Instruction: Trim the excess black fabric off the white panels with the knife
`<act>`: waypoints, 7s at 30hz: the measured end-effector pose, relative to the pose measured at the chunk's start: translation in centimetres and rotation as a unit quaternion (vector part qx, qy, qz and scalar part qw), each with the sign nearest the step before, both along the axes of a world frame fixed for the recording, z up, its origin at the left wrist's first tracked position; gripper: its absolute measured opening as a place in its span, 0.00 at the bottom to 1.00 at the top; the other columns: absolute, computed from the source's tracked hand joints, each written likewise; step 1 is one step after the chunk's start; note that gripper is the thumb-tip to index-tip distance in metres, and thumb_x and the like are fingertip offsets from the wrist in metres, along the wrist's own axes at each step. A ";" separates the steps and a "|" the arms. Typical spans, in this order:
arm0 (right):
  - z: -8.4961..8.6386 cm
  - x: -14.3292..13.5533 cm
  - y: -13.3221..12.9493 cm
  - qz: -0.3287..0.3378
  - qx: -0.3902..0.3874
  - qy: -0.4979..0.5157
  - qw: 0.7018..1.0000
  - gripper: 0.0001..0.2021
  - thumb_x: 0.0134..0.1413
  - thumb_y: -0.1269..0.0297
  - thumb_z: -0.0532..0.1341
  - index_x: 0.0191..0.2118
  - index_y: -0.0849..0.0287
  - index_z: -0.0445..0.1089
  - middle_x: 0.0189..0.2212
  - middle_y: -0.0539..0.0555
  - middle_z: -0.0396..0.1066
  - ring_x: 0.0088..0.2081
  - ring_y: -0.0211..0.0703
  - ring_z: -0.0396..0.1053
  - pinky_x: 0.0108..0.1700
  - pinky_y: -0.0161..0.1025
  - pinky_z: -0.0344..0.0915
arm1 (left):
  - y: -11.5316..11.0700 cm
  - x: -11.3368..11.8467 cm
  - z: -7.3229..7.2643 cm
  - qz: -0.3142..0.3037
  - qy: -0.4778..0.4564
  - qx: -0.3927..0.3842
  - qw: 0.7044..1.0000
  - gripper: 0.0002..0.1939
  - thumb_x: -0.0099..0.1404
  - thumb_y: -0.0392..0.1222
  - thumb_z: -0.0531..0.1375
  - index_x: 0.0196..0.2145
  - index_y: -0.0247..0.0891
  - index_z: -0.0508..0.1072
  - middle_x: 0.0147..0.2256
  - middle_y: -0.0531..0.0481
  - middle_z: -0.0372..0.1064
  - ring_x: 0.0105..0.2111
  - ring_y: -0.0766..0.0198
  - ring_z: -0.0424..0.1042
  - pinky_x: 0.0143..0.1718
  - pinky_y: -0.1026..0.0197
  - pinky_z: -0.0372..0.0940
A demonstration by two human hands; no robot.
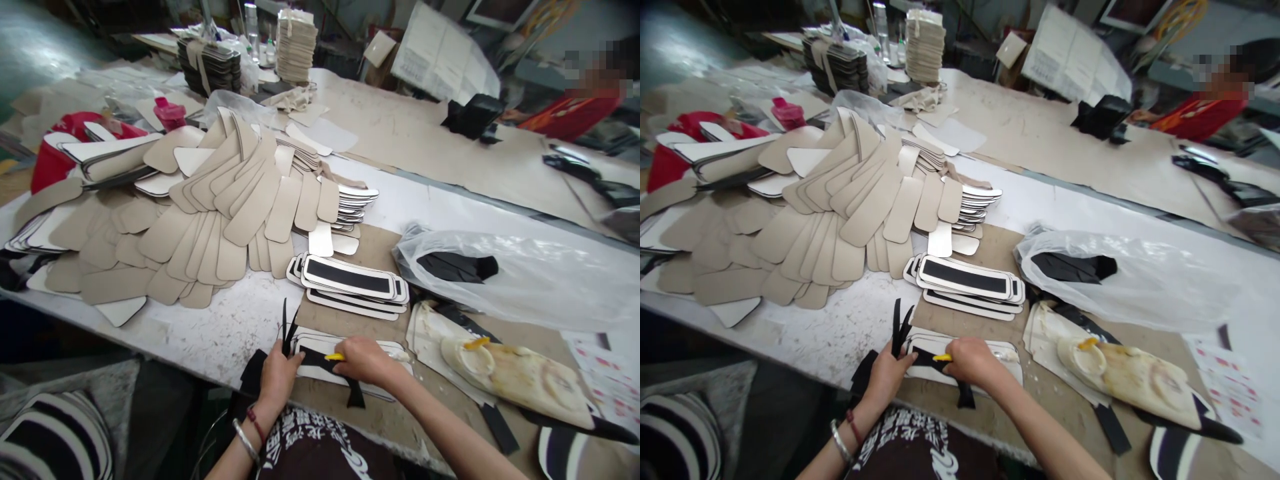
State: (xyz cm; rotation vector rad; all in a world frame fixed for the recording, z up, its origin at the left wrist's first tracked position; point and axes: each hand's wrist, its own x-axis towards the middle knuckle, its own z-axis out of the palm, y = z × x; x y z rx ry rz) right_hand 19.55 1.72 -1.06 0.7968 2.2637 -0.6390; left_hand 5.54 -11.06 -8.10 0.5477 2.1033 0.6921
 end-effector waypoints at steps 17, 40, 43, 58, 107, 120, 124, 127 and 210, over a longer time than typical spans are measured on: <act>-0.3 11.5 -3.6 -0.468 0.139 0.042 0.872 0.11 0.53 0.59 0.51 0.36 0.57 0.66 0.33 0.56 0.71 0.37 0.49 0.68 0.36 0.39 0.57 | 0.9 -1.4 -0.2 -0.116 0.030 -0.029 0.992 0.18 0.48 0.55 0.58 0.30 0.38 0.64 0.27 0.46 0.69 0.31 0.53 0.68 0.34 0.57 0.58; 3.6 12.1 -3.8 -0.556 -0.127 0.348 0.744 0.10 0.50 0.60 0.53 0.24 0.59 0.57 0.19 0.43 0.52 0.22 0.31 0.50 0.25 0.30 0.49 | 0.8 -1.8 -1.4 -0.145 0.056 -0.029 0.987 0.21 0.47 0.60 0.58 0.26 0.37 0.68 0.23 0.48 0.69 0.28 0.54 0.68 0.31 0.57 0.58; 5.4 10.9 -3.3 -0.548 -0.206 0.386 0.713 0.13 0.49 0.56 0.55 0.24 0.60 0.57 0.18 0.42 0.49 0.21 0.30 0.46 0.24 0.29 0.47 | 0.9 -1.6 -0.7 -0.109 0.017 -0.008 0.994 0.19 0.46 0.55 0.60 0.27 0.36 0.69 0.23 0.49 0.69 0.28 0.56 0.68 0.31 0.58 0.59; 10.3 -4.1 -0.1 -0.295 -0.133 0.311 0.893 0.15 0.42 0.52 0.56 0.18 0.60 0.61 0.13 0.45 0.55 0.17 0.32 0.53 0.19 0.30 0.48 | 0.4 -3.5 11.8 0.123 -0.171 0.115 0.971 0.27 0.34 0.43 0.69 0.35 0.37 0.69 0.19 0.59 0.61 0.19 0.69 0.63 0.21 0.66 0.62; 8.4 -2.1 -2.0 -0.076 -0.060 0.217 0.971 0.11 0.45 0.64 0.56 0.36 0.57 0.68 0.29 0.53 0.71 0.29 0.42 0.66 0.24 0.33 0.49 | -1.0 -6.4 12.7 0.197 -0.263 0.125 0.936 0.22 0.41 0.38 0.69 0.36 0.37 0.70 0.28 0.55 0.69 0.26 0.70 0.68 0.29 0.67 0.65; 3.3 6.9 -3.0 -0.189 0.035 0.021 0.981 0.08 0.49 0.63 0.58 0.35 0.58 0.71 0.34 0.58 0.69 0.39 0.50 0.65 0.34 0.37 0.57 | -0.9 2.2 5.3 0.124 -0.288 0.031 0.949 0.18 0.40 0.46 0.67 0.28 0.32 0.74 0.09 0.60 0.53 0.13 0.73 0.51 0.16 0.67 0.46; 2.8 4.9 -2.9 -0.171 0.035 0.125 0.977 0.13 0.53 0.64 0.54 0.45 0.53 0.67 0.38 0.55 0.65 0.41 0.45 0.63 0.38 0.36 0.58 | -0.9 2.7 5.1 0.123 -0.285 0.022 0.950 0.18 0.38 0.48 0.68 0.25 0.32 0.73 0.11 0.58 0.57 0.13 0.73 0.52 0.17 0.66 0.48; 2.3 2.9 -2.9 -0.153 -0.029 0.199 0.968 0.13 0.55 0.62 0.54 0.47 0.54 0.65 0.39 0.54 0.64 0.41 0.42 0.62 0.39 0.34 0.57 | -0.6 3.2 5.6 0.142 -0.306 0.050 0.940 0.23 0.37 0.45 0.69 0.33 0.33 0.75 0.20 0.52 0.69 0.19 0.67 0.63 0.23 0.64 0.58; -3.0 13.0 -6.3 -0.565 0.200 0.112 0.793 0.08 0.52 0.59 0.56 0.31 0.58 0.61 0.35 0.54 0.62 0.36 0.42 0.63 0.37 0.36 0.58 | 0.7 0.2 1.1 -0.087 0.083 -0.067 0.991 0.23 0.45 0.61 0.59 0.29 0.39 0.65 0.26 0.48 0.67 0.29 0.53 0.68 0.30 0.55 0.61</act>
